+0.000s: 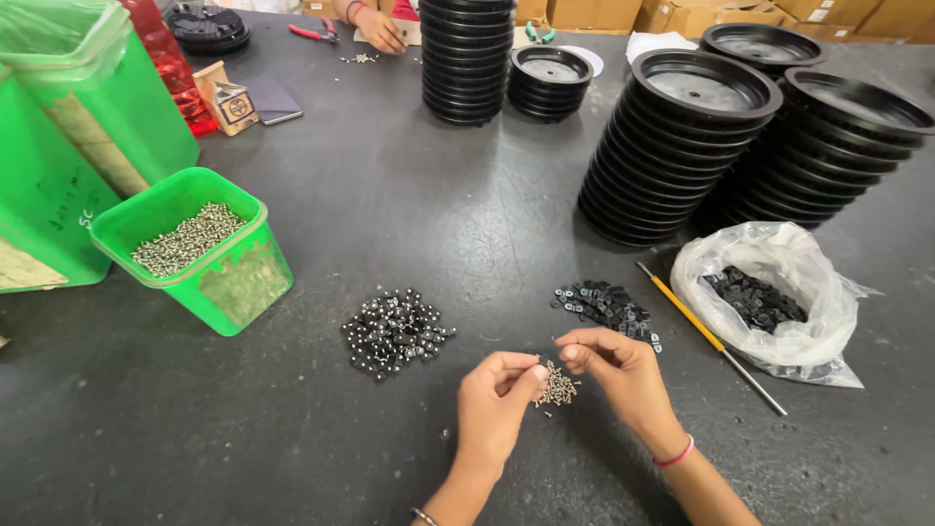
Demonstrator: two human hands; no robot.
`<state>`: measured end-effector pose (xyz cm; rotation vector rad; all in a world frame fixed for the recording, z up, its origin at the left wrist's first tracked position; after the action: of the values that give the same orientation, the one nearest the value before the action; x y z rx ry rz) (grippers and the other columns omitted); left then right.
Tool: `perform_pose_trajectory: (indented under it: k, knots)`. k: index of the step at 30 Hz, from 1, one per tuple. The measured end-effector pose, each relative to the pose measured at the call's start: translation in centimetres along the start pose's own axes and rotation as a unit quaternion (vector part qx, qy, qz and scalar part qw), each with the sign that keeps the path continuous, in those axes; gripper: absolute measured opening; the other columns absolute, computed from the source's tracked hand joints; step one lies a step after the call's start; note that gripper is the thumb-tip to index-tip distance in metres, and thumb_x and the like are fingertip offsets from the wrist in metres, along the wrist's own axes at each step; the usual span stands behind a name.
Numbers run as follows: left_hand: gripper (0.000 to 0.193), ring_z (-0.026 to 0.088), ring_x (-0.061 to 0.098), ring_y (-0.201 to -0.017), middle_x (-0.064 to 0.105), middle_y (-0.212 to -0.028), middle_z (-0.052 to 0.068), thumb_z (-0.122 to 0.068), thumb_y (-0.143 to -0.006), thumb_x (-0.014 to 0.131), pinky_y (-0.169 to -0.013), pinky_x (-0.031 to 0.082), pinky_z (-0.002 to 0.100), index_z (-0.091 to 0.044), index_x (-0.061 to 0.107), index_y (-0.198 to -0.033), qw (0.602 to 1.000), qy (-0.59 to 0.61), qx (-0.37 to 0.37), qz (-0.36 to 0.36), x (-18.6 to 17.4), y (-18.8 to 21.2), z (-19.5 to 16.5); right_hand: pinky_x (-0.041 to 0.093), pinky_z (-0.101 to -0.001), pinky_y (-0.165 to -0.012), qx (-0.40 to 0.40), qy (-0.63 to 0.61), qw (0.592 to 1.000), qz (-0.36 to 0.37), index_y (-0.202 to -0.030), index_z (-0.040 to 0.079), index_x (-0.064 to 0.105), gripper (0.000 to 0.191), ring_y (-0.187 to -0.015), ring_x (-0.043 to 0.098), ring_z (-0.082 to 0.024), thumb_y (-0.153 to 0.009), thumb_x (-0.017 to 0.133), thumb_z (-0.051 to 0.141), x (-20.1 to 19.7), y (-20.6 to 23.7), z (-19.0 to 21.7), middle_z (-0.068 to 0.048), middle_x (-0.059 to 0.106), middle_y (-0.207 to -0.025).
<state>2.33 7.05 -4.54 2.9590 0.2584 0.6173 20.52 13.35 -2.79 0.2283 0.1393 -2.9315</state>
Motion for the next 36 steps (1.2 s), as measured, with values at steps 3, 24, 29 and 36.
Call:
perform_pose_trajectory:
  k: [3, 24, 29, 36]
  knots:
    - [0.018, 0.012, 0.070, -0.073, 0.076, -0.085, 0.008, -0.005, -0.086, 0.076, -0.070, 0.058, 0.025, 0.006, 0.073, -0.100, 1.000, 0.001, -0.016, -0.020, -0.4, -0.3, 0.3, 0.059, -0.0292, -0.079, 0.010, -0.013, 1.000, 0.011, -0.108, -0.001, 0.078, 0.020, -0.084, 0.072, -0.013, -0.092, 0.070, 0.006, 0.4, 0.0, 0.5, -0.007, 0.078, -0.092]
    - [0.012, 0.007, 0.073, -0.076, 0.080, -0.086, 0.006, -0.005, -0.087, 0.074, -0.071, 0.059, 0.023, 0.001, 0.075, -0.097, 0.991, -0.118, 0.061, -0.012, 0.4, 0.7, -2.8, 0.057, -0.0294, -0.077, 0.016, -0.071, 0.997, 0.039, -0.090, -0.001, 0.076, 0.010, -0.086, 0.070, -0.014, -0.081, 0.078, -0.003, 1.8, 0.4, 0.3, -0.007, 0.074, -0.094]
    - [0.011, 0.008, 0.074, -0.075, 0.081, -0.084, 0.006, -0.006, -0.087, 0.074, -0.070, 0.059, 0.024, -0.001, 0.076, -0.096, 0.985, -0.162, 0.054, -0.017, 0.5, 1.0, -3.4, 0.058, -0.0308, -0.077, 0.056, -0.094, 0.993, 0.032, -0.089, -0.002, 0.076, 0.010, -0.086, 0.070, -0.015, -0.080, 0.078, -0.004, 1.9, 0.5, 0.2, -0.009, 0.075, -0.096]
    - [0.009, 0.011, 0.076, -0.074, 0.081, -0.084, 0.007, -0.004, -0.088, 0.073, -0.069, 0.059, 0.026, -0.002, 0.075, -0.097, 0.975, -0.202, 0.093, 0.012, 1.1, 1.4, -4.3, 0.059, -0.0305, -0.079, 0.091, -0.102, 0.989, 0.056, -0.094, 0.001, 0.077, 0.016, -0.085, 0.073, -0.015, -0.080, 0.074, -0.006, 2.3, 0.7, 0.3, -0.008, 0.078, -0.090]
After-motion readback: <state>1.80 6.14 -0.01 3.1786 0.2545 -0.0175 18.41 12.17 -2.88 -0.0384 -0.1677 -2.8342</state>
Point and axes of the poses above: each hand's wrist, its own y-axis away from the middle knuckle, its own x-axis out of the palm, z = x × y, the point moved 9 cm from there along -y, towards the middle knuckle
